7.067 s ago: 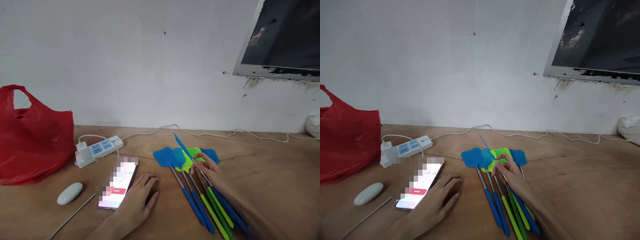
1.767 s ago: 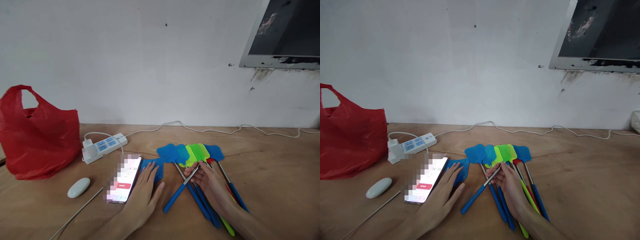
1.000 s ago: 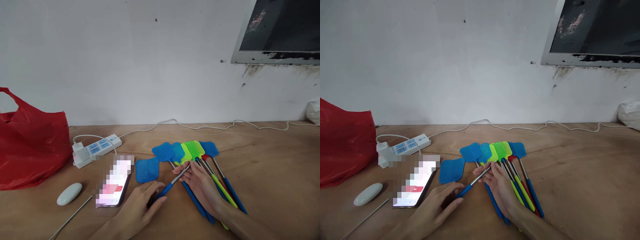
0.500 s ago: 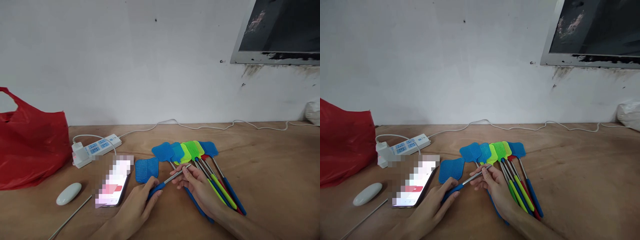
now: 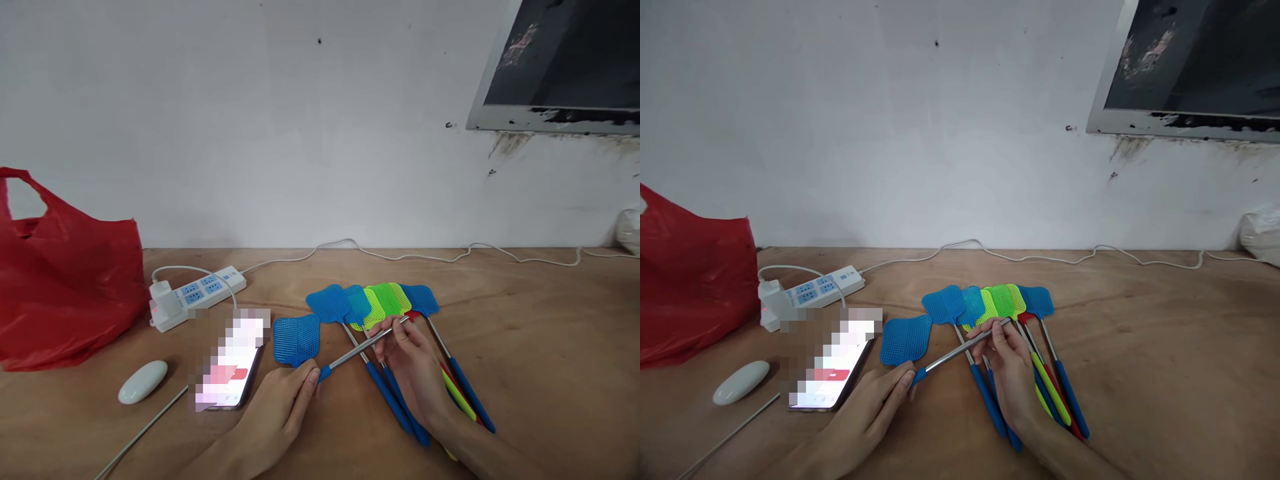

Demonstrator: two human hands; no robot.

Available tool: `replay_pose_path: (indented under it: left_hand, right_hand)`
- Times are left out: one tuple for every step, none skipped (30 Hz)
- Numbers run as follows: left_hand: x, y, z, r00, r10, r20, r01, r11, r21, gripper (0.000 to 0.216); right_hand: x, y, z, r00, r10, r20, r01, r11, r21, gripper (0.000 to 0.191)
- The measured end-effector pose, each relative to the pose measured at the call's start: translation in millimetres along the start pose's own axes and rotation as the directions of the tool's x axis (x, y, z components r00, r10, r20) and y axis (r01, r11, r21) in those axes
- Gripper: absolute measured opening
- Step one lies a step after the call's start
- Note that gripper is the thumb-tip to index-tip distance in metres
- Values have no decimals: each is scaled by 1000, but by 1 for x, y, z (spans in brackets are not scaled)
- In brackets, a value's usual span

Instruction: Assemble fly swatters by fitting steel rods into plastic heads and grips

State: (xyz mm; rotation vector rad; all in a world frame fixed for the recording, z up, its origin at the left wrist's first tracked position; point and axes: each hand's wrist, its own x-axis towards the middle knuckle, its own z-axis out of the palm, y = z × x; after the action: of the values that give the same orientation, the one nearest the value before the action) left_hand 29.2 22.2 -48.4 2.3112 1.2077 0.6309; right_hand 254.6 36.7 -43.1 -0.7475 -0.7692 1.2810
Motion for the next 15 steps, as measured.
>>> replay_pose_path:
  left_hand:
    - [0,-1,0,1000,1,-10,-1,1000,23,41]
    - [0,-1,0,1000,3,-18,-3,999,46,37]
    - [0,-2,0,1000,4,-29,-2,998,70,33]
    - [0,-3,0,999,3,-44,1,995,96,27]
    - [0,-4,0,998,2,-61,6,992,125,22]
    - [0,-5,0,996,3,-84,11,988,157,17]
    - [1,-6,-1,994,3,-111,19,981,193,15]
    - [2,-8,-2,990,1,-138,31,972,231,13]
    - [3,-10,-3,986,-5,-169,52,961,270,12]
    - [4,-13,-6,980,-18,-197,79,948,308,11]
    - [5,-15,-8,974,-37,-224,115,932,343,11]
    - [6,-17,-11,967,-62,-248,155,913,377,12]
    - [7,-19,-13,959,-90,-268,198,891,409,15]
    - [7,-20,-16,951,-113,-287,235,868,437,18]
    - [8,-21,-18,944,-129,-303,263,849,459,21]
  right_hand:
    - [2,-2,-2,998,-20,-58,21,999,24,28]
    - [5,-4,-5,992,-38,-118,43,998,45,29]
    - [7,-6,-7,984,-52,-170,63,996,58,31]
    - [9,-8,-9,977,-58,-204,73,995,64,33]
    - [11,-8,-10,974,-55,-221,71,995,65,34]
    - [11,-9,-11,974,-45,-223,60,996,61,34]
    - [11,-9,-11,976,-30,-214,43,998,56,34]
    - [11,-8,-10,980,-14,-198,25,998,50,33]
    - [10,-8,-8,983,-4,-182,12,999,45,33]
    - [9,-7,-7,986,1,-164,5,999,37,32]
    - [7,-6,-5,989,3,-147,1,1000,26,31]
    - [6,-6,-4,992,6,-130,-4,1000,14,31]
    - [5,-6,-3,993,14,-115,-14,1000,2,31]
    - [4,-5,-2,994,24,-103,-25,1000,-8,31]
    - [3,-5,-2,995,37,-97,-38,999,-16,32]
